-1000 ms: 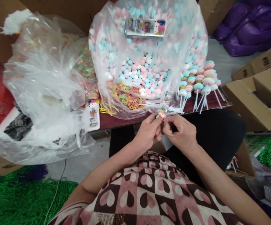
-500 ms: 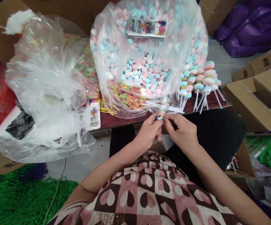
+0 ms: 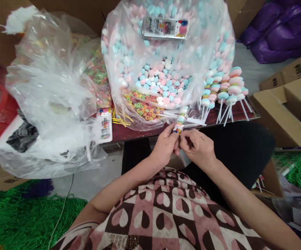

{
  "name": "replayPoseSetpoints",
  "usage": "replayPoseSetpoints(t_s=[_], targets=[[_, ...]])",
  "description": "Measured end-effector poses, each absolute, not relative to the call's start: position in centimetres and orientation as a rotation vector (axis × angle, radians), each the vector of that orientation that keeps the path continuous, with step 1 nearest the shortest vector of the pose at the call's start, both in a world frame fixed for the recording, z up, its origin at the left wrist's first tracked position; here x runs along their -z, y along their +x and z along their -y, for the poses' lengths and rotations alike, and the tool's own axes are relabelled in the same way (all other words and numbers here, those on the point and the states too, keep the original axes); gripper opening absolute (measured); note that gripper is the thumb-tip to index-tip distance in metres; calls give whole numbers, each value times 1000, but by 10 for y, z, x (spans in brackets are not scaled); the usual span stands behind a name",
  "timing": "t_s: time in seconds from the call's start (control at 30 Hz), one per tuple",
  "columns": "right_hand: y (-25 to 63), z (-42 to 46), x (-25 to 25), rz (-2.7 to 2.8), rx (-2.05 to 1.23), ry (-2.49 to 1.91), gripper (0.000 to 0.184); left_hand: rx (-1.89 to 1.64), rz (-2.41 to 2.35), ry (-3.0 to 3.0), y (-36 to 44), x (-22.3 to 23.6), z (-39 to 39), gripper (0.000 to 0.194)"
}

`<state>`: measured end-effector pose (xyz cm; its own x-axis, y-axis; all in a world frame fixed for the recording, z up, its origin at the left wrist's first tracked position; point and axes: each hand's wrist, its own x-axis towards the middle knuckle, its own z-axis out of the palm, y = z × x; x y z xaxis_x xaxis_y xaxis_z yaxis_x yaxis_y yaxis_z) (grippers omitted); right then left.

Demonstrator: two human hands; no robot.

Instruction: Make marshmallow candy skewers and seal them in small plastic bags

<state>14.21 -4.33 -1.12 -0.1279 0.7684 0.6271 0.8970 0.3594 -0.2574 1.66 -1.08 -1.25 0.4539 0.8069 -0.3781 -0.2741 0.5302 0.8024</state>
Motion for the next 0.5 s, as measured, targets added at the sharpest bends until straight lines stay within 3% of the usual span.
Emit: replayPoseSetpoints(t_s=[0.13, 0.27, 0.4, 0.5], targets=[[143, 52, 7, 1840, 27, -1482, 14, -757, -759, 759, 15, 14, 13, 45], [134, 62, -6, 1385, -548, -1563, 10, -835, -792, 894, 10, 2, 9, 32], [122, 65, -7, 1110, -943, -1499, 22, -944, -878, 982, 6, -11, 5, 19], [116, 63, -2, 1031, -1058, -1396, 38, -960, -880, 1020, 6, -13, 7, 24]])
